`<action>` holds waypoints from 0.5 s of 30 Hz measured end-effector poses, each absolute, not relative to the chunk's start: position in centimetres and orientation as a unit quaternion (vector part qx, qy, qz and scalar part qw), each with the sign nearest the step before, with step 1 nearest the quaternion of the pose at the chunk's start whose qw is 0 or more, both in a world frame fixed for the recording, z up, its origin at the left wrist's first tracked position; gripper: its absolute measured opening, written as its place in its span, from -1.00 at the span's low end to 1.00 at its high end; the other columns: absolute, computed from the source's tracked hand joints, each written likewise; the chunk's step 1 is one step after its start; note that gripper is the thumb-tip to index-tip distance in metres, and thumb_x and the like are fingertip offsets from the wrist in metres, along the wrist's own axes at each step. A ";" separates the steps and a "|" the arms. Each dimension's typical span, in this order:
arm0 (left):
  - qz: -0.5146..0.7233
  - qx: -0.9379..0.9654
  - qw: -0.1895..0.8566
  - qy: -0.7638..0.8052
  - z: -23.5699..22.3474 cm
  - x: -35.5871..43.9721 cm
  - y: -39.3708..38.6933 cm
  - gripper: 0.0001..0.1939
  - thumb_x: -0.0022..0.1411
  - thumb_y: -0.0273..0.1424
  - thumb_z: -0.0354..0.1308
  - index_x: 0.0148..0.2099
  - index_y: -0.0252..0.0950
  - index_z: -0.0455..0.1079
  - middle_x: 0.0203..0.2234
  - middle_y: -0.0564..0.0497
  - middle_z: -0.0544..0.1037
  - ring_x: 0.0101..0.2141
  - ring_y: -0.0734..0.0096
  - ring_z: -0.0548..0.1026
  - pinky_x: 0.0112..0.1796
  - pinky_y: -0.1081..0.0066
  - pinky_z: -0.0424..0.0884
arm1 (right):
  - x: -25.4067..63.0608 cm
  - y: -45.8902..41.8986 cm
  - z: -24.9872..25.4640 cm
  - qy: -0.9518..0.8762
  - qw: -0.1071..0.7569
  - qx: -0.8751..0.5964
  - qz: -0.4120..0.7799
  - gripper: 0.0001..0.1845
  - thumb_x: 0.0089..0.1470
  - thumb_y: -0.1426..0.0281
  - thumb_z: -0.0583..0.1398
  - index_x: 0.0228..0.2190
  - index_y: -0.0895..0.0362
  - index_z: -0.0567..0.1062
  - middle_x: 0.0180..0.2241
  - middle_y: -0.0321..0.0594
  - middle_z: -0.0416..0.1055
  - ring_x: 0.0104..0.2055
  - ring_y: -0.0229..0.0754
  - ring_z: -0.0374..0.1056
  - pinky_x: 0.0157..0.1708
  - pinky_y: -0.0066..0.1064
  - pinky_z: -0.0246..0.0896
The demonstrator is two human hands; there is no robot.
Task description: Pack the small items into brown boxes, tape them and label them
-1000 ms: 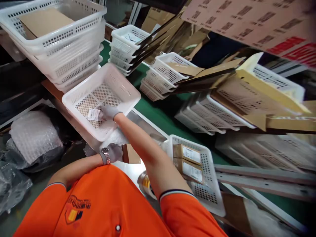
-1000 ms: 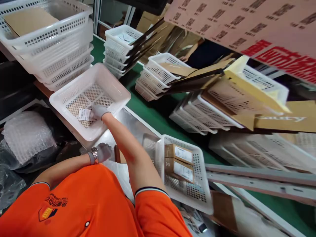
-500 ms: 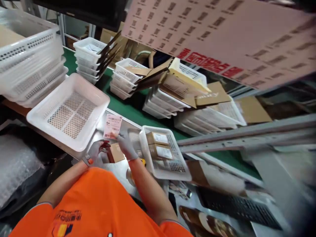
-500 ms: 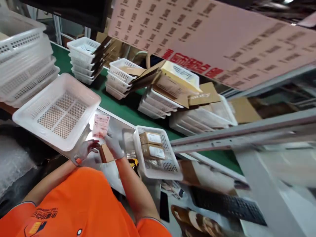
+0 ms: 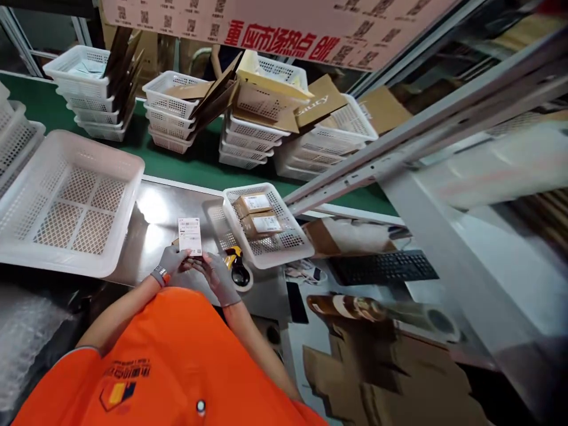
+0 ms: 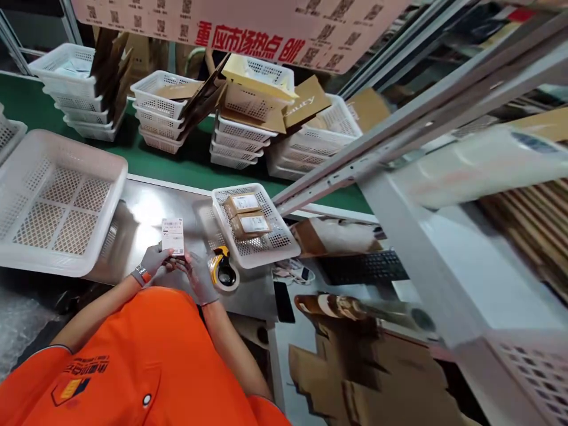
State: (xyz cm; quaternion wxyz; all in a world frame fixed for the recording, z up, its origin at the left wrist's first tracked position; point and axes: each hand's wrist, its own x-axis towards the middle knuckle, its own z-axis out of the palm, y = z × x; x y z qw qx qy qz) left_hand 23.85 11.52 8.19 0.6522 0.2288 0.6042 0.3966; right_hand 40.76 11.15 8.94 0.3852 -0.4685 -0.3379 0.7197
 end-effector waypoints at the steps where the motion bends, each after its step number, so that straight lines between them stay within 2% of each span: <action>1: 0.395 0.224 0.656 0.603 8.1 24.1 11.6 -0.84 0.40 -0.36 0.41 -0.06 -0.36 0.70 -0.43 -0.01 0.72 -0.51 0.42 0.57 -0.37 0.41 0.58 | 41.0 11.0 9.0 -0.339 0.388 -0.468 0.718 -0.38 -0.07 -0.20 0.52 -0.19 0.00 0.71 -0.10 0.01 0.79 -0.04 0.18 0.72 0.11 0.04 0.63; 8: 0.401 0.205 0.646 0.617 7.9 25.3 11.5 -0.72 0.37 -0.25 0.49 -0.01 -0.35 0.68 -0.40 -0.06 0.73 -0.44 0.35 0.64 -0.33 0.38 0.63 | 41.6 10.9 8.8 -0.332 0.400 -0.462 0.718 -0.32 -0.12 -0.22 0.55 -0.14 0.00 0.75 -0.08 0.00 0.80 -0.03 0.18 0.72 0.08 0.05 0.65; 11: 0.395 0.198 0.651 0.617 8.2 25.6 11.5 -0.73 0.39 -0.27 0.45 -0.01 -0.36 0.68 -0.41 -0.07 0.73 -0.45 0.35 0.64 -0.34 0.38 0.63 | 42.0 11.0 8.5 -0.326 0.401 -0.461 0.721 -0.32 -0.13 -0.21 0.57 -0.15 0.02 0.75 -0.11 -0.03 0.81 -0.06 0.16 0.72 0.09 0.04 0.65; 15: 0.384 0.213 0.644 0.627 8.7 26.1 11.7 -0.80 0.42 -0.30 0.41 -0.05 -0.34 0.67 -0.42 -0.06 0.72 -0.46 0.37 0.63 -0.34 0.39 0.62 | 42.8 11.0 7.9 -0.349 0.403 -0.479 0.698 -0.33 -0.05 -0.23 0.53 -0.15 0.03 0.77 -0.17 -0.04 0.81 -0.09 0.16 0.73 0.04 -0.01 0.66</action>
